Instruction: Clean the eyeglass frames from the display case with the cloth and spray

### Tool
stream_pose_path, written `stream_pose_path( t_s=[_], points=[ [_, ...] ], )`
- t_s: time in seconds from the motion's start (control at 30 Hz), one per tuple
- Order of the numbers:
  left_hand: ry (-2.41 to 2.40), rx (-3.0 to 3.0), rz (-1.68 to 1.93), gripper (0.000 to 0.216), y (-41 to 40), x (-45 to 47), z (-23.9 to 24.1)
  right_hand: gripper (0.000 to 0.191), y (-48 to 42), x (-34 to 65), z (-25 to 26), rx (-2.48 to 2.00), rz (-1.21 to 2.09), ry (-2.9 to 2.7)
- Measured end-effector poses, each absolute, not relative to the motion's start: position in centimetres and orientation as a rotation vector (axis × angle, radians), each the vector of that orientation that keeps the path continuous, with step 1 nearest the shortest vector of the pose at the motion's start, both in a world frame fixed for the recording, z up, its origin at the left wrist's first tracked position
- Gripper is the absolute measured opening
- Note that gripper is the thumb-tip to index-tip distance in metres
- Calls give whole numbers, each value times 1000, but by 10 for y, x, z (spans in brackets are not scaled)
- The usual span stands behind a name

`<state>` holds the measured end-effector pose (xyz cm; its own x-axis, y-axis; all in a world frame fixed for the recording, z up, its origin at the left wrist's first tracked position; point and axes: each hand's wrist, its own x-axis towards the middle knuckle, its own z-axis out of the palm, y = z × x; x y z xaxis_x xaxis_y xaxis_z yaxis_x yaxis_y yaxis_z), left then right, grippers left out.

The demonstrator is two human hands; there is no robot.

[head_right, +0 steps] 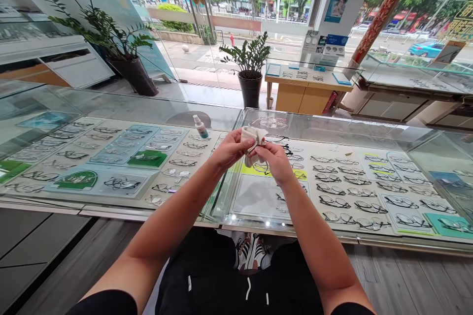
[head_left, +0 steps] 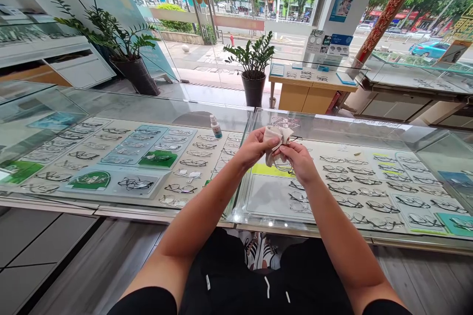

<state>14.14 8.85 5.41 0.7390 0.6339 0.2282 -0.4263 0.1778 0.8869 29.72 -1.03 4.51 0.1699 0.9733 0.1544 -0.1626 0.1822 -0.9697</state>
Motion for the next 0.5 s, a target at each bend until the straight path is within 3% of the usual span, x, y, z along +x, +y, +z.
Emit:
stream_pose_path(
  t_s=[0.27, 0.5],
  points=[
    [306, 1104, 852, 57, 82, 150, 53, 28, -11, 290, 46, -1039, 1054, -1079],
    [309, 1028, 892, 53, 94, 149, 49, 23, -15, 310, 54, -966, 910, -949]
  ],
)
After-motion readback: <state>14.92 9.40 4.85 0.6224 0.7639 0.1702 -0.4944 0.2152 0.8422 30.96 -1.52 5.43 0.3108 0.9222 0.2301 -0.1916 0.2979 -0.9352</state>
